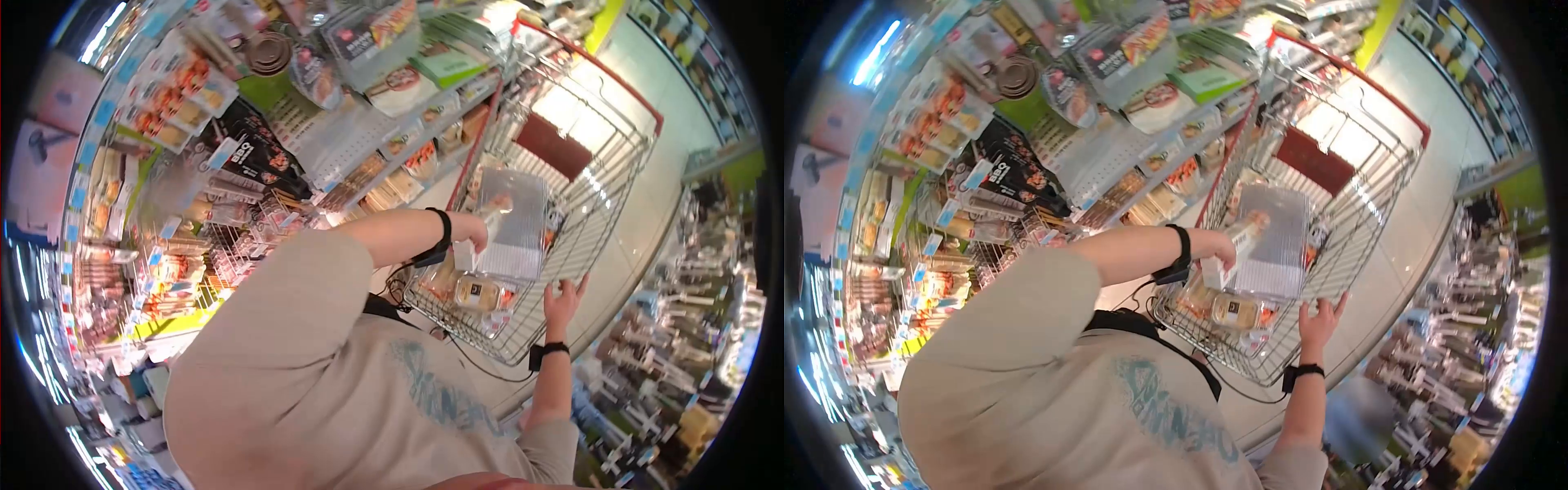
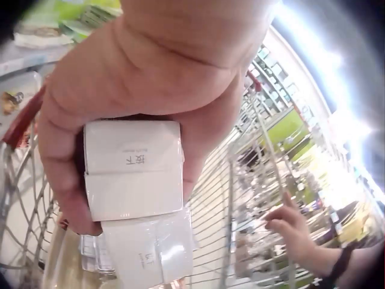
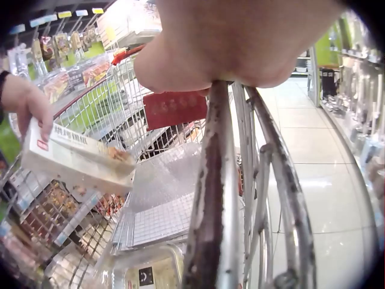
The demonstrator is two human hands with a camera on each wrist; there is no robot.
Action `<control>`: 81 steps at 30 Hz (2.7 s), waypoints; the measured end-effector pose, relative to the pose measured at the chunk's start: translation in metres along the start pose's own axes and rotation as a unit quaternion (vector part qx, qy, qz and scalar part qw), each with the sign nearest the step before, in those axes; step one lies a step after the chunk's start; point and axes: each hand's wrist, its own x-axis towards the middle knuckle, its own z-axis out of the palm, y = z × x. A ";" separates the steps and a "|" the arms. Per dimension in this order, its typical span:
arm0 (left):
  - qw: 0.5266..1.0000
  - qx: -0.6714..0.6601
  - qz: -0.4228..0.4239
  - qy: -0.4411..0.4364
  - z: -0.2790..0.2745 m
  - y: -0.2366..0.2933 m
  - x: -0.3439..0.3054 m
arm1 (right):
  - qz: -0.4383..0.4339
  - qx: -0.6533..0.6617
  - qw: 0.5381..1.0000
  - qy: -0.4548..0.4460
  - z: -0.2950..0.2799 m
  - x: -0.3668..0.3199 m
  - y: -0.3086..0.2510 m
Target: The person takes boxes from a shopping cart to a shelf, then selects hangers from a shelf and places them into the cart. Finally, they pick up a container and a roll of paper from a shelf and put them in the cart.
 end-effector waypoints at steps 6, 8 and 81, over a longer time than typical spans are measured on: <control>0.993 -0.013 0.116 0.037 -0.049 -0.036 -0.137 | 0.000 0.000 1.000 -0.010 0.002 0.000 -0.002; 0.969 0.029 0.194 0.149 -0.061 -0.071 -0.180 | -0.005 -0.019 0.999 -0.027 0.001 -0.001 -0.001; 0.731 0.045 -0.143 0.666 -0.205 -0.374 0.024 | -0.001 -0.107 0.991 -0.075 0.013 0.001 0.008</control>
